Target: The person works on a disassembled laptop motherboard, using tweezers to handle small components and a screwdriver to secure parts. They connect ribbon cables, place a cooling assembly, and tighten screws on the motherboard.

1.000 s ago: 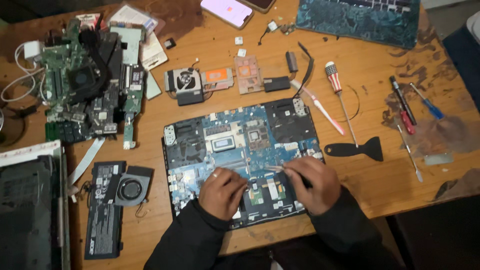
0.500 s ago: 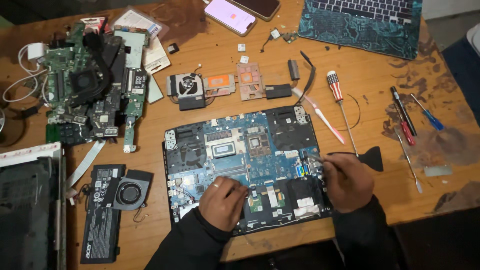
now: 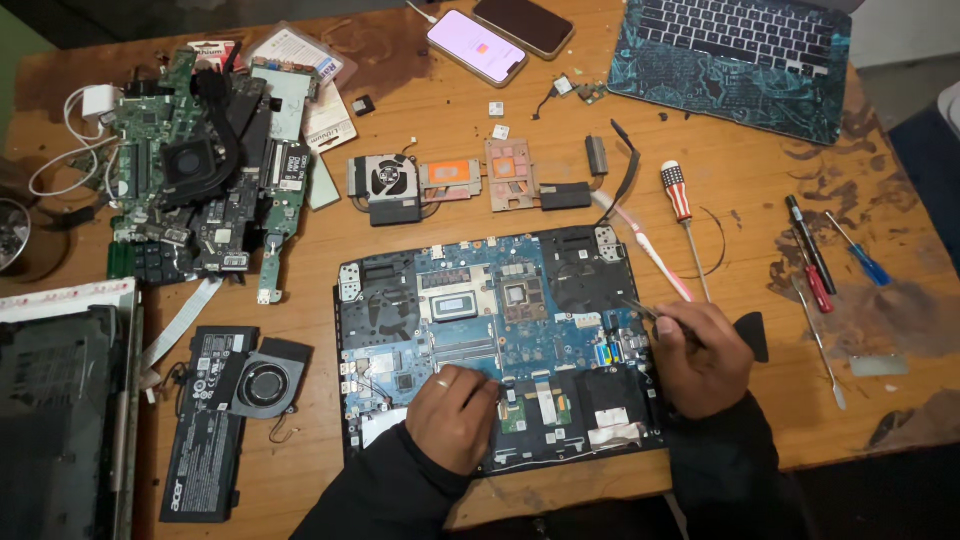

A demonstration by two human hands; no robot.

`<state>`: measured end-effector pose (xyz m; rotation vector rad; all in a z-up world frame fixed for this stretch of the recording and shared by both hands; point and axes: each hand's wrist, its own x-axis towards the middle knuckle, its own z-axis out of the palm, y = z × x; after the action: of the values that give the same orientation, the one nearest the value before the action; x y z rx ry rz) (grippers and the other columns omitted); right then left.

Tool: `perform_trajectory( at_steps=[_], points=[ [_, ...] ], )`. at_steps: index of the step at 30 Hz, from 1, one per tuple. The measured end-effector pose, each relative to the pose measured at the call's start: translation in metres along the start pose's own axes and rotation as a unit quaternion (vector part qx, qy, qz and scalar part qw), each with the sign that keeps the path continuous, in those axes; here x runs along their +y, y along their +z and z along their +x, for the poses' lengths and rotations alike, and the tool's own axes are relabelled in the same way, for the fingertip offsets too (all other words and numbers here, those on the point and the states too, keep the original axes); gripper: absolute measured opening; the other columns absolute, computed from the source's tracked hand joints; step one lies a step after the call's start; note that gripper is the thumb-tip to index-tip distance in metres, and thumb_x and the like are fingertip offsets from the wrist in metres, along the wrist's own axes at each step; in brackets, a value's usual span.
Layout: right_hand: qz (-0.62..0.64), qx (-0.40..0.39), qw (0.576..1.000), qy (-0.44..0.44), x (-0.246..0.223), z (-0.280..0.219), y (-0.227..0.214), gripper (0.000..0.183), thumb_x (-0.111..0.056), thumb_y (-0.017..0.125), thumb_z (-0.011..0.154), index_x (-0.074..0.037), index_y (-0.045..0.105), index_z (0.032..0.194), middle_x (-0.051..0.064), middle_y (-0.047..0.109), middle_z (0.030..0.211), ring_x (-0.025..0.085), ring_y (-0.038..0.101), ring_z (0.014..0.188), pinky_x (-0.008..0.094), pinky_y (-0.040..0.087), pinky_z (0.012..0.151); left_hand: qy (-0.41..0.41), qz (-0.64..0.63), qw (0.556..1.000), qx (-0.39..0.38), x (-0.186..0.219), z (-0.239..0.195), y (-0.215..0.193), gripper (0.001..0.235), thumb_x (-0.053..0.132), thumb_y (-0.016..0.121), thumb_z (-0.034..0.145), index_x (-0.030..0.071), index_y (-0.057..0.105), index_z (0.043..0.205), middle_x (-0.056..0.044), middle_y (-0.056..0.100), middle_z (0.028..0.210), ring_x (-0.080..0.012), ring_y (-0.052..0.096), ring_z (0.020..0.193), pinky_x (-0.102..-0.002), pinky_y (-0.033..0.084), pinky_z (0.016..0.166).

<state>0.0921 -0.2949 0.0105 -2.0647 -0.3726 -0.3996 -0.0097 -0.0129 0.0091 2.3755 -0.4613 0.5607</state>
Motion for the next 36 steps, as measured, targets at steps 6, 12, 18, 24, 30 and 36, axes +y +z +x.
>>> perform_trajectory(
  at_steps=[6,12,18,24,30,36],
  points=[
    [-0.042,-0.009,0.999,0.006,-0.001,0.001,0.001,0.015,-0.008,0.066,0.1,0.004,0.071,0.108,0.015,0.07,0.102,0.016,0.067,0.083,0.025,0.052,0.072,0.004,0.023,1.0,0.004,-0.001,-0.003,0.003,0.021,-0.001,0.074,0.079,-0.004,0.072,0.1,-0.011,0.066,0.092,-0.028,0.062,0.086,-0.038,0.05,0.074],
    [-0.052,-0.003,0.998,-0.028,-0.002,0.003,0.0,0.015,-0.009,0.067,0.1,0.003,0.071,0.108,0.016,0.07,0.102,0.021,0.07,0.088,0.028,0.053,0.077,0.019,0.029,0.999,0.012,-0.002,-0.007,0.005,0.021,-0.002,0.073,0.079,-0.004,0.072,0.1,-0.01,0.066,0.092,-0.0266,0.062,0.085,-0.037,0.05,0.073],
    [-0.082,0.012,0.996,-0.023,-0.001,0.003,-0.001,0.013,-0.008,0.067,0.099,0.001,0.071,0.108,0.016,0.071,0.102,0.022,0.07,0.09,0.03,0.054,0.08,0.052,0.107,0.992,-0.028,-0.001,-0.004,0.002,0.021,0.005,0.069,0.08,-0.001,0.073,0.099,-0.006,0.066,0.092,-0.024,0.061,0.09,-0.037,0.046,0.07],
    [-0.102,0.006,0.994,-0.033,0.007,0.001,-0.004,0.013,-0.007,0.069,0.1,0.0,0.072,0.11,0.014,0.07,0.1,0.022,0.07,0.088,0.03,0.054,0.079,0.042,0.134,0.99,-0.035,0.008,-0.002,-0.011,0.027,0.007,0.069,0.078,0.0,0.073,0.103,-0.008,0.067,0.099,-0.0264,0.061,0.093,-0.038,0.047,0.072],
    [-0.076,-0.005,0.996,-0.046,0.009,0.001,-0.004,0.011,-0.007,0.069,0.107,-0.001,0.072,0.116,0.014,0.07,0.099,0.017,0.07,0.084,0.026,0.054,0.076,-0.14,0.129,0.972,0.14,0.0,-0.025,-0.069,0.028,-0.003,0.071,0.077,0.003,0.074,0.104,-0.011,0.071,0.098,-0.0315,0.066,0.089,-0.042,0.053,0.081],
    [-0.075,-0.017,0.996,-0.039,0.007,0.001,-0.005,0.009,-0.007,0.069,0.108,0.001,0.071,0.112,0.014,0.069,0.1,0.018,0.067,0.082,0.026,0.051,0.073,-0.141,0.093,0.972,0.164,-0.009,-0.027,-0.065,0.016,0.0,0.079,0.081,0.003,0.075,0.097,-0.01,0.07,0.097,-0.0296,0.065,0.09,-0.039,0.052,0.08]
  ],
)
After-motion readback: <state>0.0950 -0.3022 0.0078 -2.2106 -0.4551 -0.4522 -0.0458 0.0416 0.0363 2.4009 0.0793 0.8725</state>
